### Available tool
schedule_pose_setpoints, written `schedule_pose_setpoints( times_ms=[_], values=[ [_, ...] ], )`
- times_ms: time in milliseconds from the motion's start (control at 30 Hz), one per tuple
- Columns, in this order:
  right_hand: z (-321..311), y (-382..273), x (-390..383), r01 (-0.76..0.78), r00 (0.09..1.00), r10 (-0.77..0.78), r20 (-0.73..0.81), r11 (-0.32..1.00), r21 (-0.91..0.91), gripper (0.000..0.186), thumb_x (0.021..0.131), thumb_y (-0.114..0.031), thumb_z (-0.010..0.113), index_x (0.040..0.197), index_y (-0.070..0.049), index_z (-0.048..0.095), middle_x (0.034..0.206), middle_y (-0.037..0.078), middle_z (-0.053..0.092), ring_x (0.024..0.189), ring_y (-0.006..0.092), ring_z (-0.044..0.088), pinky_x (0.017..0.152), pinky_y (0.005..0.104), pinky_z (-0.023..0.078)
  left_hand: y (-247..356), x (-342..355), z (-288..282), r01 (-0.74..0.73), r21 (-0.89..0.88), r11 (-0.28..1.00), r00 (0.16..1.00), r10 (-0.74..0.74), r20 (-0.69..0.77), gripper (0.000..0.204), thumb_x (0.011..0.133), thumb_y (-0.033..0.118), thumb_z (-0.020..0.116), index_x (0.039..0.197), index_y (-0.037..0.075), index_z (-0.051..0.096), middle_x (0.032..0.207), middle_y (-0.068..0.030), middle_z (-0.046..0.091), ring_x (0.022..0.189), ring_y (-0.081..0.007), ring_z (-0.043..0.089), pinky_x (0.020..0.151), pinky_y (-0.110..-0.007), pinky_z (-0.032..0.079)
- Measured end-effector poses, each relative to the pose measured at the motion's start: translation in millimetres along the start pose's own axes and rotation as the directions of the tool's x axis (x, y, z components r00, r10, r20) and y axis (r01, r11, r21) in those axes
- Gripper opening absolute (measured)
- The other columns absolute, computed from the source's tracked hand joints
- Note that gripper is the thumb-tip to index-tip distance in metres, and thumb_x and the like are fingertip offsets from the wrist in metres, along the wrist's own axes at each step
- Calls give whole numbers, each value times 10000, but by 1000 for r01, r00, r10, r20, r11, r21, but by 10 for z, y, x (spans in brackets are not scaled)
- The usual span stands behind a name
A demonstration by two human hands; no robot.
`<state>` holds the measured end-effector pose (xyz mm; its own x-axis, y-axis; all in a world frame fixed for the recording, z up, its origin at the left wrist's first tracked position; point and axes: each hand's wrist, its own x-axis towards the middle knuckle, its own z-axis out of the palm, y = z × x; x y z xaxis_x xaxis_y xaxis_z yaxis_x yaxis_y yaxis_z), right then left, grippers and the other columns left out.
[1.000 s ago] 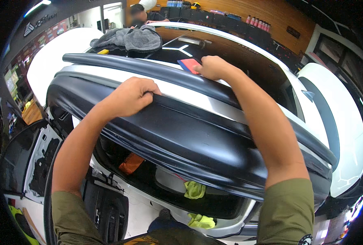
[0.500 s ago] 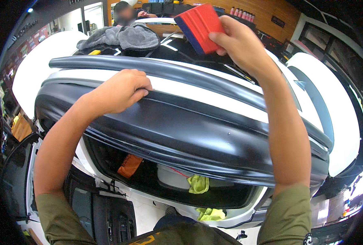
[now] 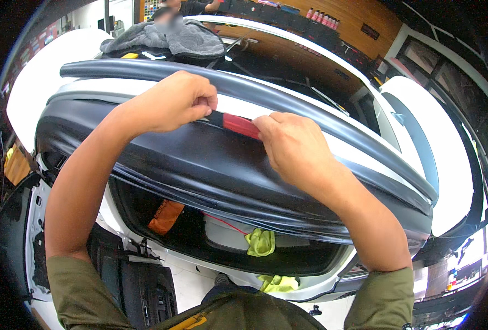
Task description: The person applies a black protective film to the roof rails of a white car. They use a red squeegee to smooth the film and a knife to trim the edges, working along the length of the rails.
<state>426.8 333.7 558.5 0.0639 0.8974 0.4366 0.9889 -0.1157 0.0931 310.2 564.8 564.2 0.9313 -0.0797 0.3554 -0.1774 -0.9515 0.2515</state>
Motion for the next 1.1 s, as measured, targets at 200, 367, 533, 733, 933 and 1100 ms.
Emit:
schedule_pose_setpoints(
  times_ms=[200,367,533,733,933,1100],
  values=[
    [133,-139,347,83,996,-81,24,993,-80,102,799,-44,571,874,0,625,811,202,659,796,382,665,742,481,529,-66,-12,-73,58,-46,997,998,-59,-19,171,849,95,640,972,-16,679,867,-152,686,817,-241,653,782,-342,508],
    [149,-202,435,172,984,-167,56,978,-116,120,786,-57,594,872,7,648,785,200,667,771,376,674,725,482,542,-166,-68,-124,96,-117,989,992,-105,-73,175,878,101,637,986,-30,679,874,-127,694,825,-197,647,808,-323,509],
    [-267,203,-243,-28,956,98,277,970,-243,32,795,-26,598,815,-6,614,774,190,639,788,370,654,746,464,520,6,-206,-79,66,47,997,996,-63,-60,161,870,95,640,973,-25,672,879,-135,657,858,-266,636,823,-365,502],
    [-399,398,-584,-57,960,119,253,970,-238,82,804,-54,617,870,-13,640,795,193,653,807,365,663,744,467,523,158,-181,88,-158,239,958,966,200,-161,206,845,58,645,1039,-11,641,1025,-182,608,999,-370,576,910,-432,465],
    [-437,581,-814,-55,965,115,234,967,-248,73,771,-43,640,812,5,677,753,208,675,743,371,682,695,477,546,549,-120,337,-122,324,938,983,159,-91,314,837,24,652,1146,7,599,1125,-166,570,1087,-366,547,962,-426,437],
    [-1002,1322,-2044,-246,828,429,362,857,-453,99,828,-32,598,900,7,653,836,201,666,831,361,672,786,460,537,624,-168,312,-53,382,923,987,108,-123,347,835,11,655,1177,5,598,1150,-170,574,1105,-368,547,982,-421,427]
  ],
)
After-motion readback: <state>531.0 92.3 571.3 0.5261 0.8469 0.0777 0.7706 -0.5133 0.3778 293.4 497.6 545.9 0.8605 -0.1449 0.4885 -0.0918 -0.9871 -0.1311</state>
